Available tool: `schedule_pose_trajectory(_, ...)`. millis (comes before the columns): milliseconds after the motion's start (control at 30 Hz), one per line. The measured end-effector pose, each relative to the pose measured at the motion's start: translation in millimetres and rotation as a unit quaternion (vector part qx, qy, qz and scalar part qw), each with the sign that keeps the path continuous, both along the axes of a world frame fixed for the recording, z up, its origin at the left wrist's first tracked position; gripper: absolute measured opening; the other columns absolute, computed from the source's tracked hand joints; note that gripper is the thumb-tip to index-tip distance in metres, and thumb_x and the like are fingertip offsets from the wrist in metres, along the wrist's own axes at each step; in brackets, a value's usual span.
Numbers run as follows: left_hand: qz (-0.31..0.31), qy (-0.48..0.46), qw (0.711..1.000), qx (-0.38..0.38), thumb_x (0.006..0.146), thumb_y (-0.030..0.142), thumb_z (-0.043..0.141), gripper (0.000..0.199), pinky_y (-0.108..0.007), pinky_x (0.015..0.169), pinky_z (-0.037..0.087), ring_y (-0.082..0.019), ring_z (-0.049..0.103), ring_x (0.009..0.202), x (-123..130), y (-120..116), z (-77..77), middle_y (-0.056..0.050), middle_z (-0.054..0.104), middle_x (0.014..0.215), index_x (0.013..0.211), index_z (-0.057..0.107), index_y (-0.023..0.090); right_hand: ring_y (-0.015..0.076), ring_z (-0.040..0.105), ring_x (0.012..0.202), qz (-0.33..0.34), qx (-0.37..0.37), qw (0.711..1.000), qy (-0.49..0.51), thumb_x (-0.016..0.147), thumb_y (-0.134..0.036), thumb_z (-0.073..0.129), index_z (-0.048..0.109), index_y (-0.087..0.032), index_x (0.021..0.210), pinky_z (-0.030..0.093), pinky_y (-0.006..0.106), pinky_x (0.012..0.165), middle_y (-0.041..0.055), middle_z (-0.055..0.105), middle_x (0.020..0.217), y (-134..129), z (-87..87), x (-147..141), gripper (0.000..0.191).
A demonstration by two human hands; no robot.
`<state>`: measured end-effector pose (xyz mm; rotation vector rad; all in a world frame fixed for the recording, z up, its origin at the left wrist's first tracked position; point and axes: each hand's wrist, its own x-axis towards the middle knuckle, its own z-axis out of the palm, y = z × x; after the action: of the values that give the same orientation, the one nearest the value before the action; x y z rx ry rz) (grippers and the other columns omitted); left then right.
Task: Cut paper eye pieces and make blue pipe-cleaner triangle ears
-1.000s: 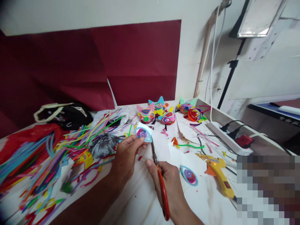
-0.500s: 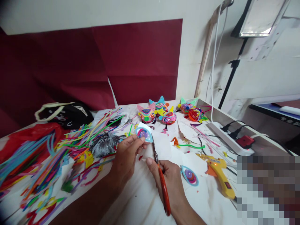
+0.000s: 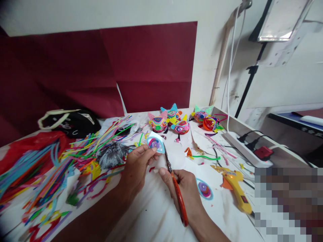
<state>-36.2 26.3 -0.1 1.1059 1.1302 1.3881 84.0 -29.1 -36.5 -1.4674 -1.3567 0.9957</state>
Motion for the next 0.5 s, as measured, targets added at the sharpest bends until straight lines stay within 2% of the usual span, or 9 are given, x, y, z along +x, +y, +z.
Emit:
schedule_pose_trajectory(167,-0.007,-0.003,1.0,0.001,0.07,0.024,0.063,0.016,-0.018,0.049,0.031,-0.006,0.043,0.048,-1,-1,0.8,0.002,0.057,0.052,0.058,0.061,0.013,0.0064,0.022,0.042,0.005,0.015,0.999,-0.04,0.077,-0.055,0.054,0.032,-0.019,0.049,0.015,0.022,0.039,-0.0057,0.024,0.045,2,0.2,6,0.05)
schedule_pose_trajectory(500,-0.021,0.004,1.0,-0.005,0.069,0.026,0.064,0.017,-0.018,0.049,0.032,-0.006,0.045,0.049,-3,0,1.4,0.001,0.058,0.053,0.059,0.062,0.013,0.0068,0.027,0.04,0.041,0.001,0.999,-0.007,0.075,-0.052,0.058,0.037,-0.019,0.05,0.017,0.021,0.038,-0.006,0.03,0.043,5,5.5,13,0.046)
